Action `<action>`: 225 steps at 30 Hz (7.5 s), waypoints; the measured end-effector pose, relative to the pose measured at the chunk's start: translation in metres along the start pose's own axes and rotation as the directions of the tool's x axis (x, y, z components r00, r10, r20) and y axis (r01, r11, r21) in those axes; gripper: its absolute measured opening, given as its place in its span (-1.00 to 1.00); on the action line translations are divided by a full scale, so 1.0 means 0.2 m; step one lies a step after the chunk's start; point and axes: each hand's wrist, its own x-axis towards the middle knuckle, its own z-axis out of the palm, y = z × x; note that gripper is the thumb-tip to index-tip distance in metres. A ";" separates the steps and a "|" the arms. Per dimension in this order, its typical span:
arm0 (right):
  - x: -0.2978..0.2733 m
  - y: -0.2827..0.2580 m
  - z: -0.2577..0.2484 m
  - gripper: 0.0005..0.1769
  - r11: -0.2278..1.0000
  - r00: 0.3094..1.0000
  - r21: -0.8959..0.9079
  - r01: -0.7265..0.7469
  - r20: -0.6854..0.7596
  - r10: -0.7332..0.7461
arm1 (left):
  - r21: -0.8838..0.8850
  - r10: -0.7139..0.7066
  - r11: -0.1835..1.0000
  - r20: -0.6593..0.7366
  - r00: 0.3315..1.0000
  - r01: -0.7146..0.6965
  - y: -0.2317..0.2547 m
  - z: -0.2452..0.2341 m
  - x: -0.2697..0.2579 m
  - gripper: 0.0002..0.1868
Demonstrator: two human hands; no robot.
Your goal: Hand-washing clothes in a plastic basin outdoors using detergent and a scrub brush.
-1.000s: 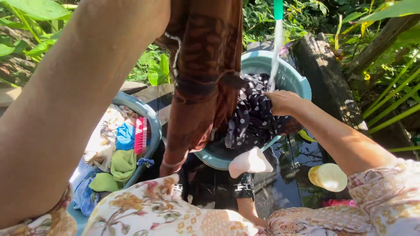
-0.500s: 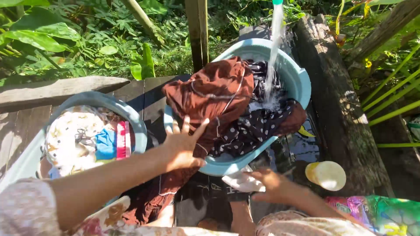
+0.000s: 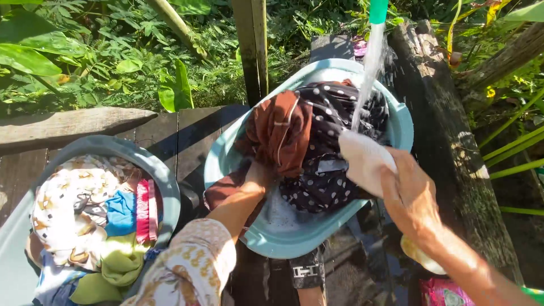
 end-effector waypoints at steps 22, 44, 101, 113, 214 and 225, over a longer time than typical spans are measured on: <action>0.69 1.44 1.34 -0.82 0.966 0.991 -0.225 0.130 -0.009 -0.135 | -0.316 0.326 0.861 -0.256 0.910 -0.398 -0.07 -1.09 -0.71 -0.82; 0.71 1.37 1.26 -0.73 0.995 0.980 -0.071 -0.068 -0.189 0.053 | -0.302 -0.248 0.912 0.133 0.960 0.278 -0.03 -0.32 0.06 -0.57; 0.48 0.46 0.23 -0.71 0.245 0.882 0.893 -0.378 0.268 0.387 | -0.208 0.421 0.869 -0.166 0.892 -0.449 0.27 -0.58 -0.24 -0.16; 0.39 0.54 0.51 -0.69 0.400 0.833 0.874 -0.275 0.009 0.553 | -0.076 0.555 0.827 -0.036 0.831 -0.556 0.28 -0.18 -0.09 -0.35; 0.20 -0.44 0.49 -0.80 0.568 0.930 0.785 0.248 -0.029 -0.366 | -0.968 0.425 -0.250 -0.110 0.899 0.000 -0.06 -1.15 -0.68 -0.58; 0.19 -0.31 0.47 -0.86 0.704 0.937 0.696 0.142 0.135 -0.323 | -1.000 0.376 -0.004 -0.028 0.926 -0.029 -0.12 -1.39 -0.70 -0.57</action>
